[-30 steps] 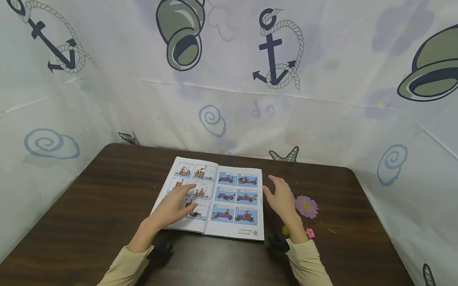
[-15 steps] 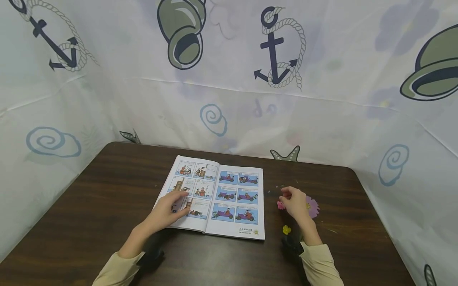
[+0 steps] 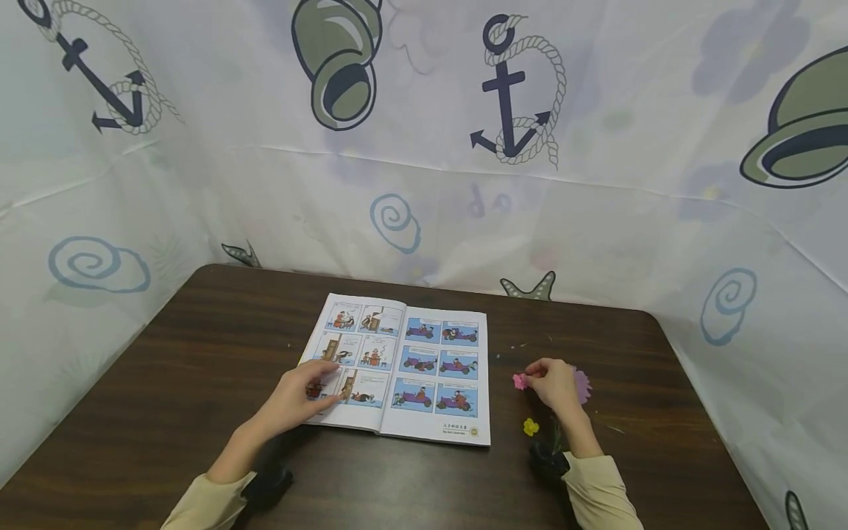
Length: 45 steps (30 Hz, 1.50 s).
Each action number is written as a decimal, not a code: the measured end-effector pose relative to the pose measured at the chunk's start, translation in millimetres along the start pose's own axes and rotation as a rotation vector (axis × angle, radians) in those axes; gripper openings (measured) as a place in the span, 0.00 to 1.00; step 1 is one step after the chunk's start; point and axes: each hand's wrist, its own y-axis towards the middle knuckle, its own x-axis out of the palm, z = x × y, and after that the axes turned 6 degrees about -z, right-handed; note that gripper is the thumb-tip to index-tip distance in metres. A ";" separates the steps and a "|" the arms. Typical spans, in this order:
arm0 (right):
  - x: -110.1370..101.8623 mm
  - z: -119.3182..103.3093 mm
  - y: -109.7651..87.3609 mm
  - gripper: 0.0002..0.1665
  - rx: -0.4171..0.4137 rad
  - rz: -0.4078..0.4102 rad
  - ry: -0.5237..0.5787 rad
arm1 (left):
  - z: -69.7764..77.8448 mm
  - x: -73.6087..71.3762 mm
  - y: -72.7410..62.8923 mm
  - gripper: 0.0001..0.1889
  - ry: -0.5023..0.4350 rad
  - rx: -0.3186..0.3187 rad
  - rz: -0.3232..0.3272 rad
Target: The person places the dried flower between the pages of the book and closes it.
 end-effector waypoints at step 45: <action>-4.6 0.3 4.6 0.06 0.011 -0.090 -0.033 | -1.8 -4.0 2.9 0.25 -0.013 -0.163 -0.180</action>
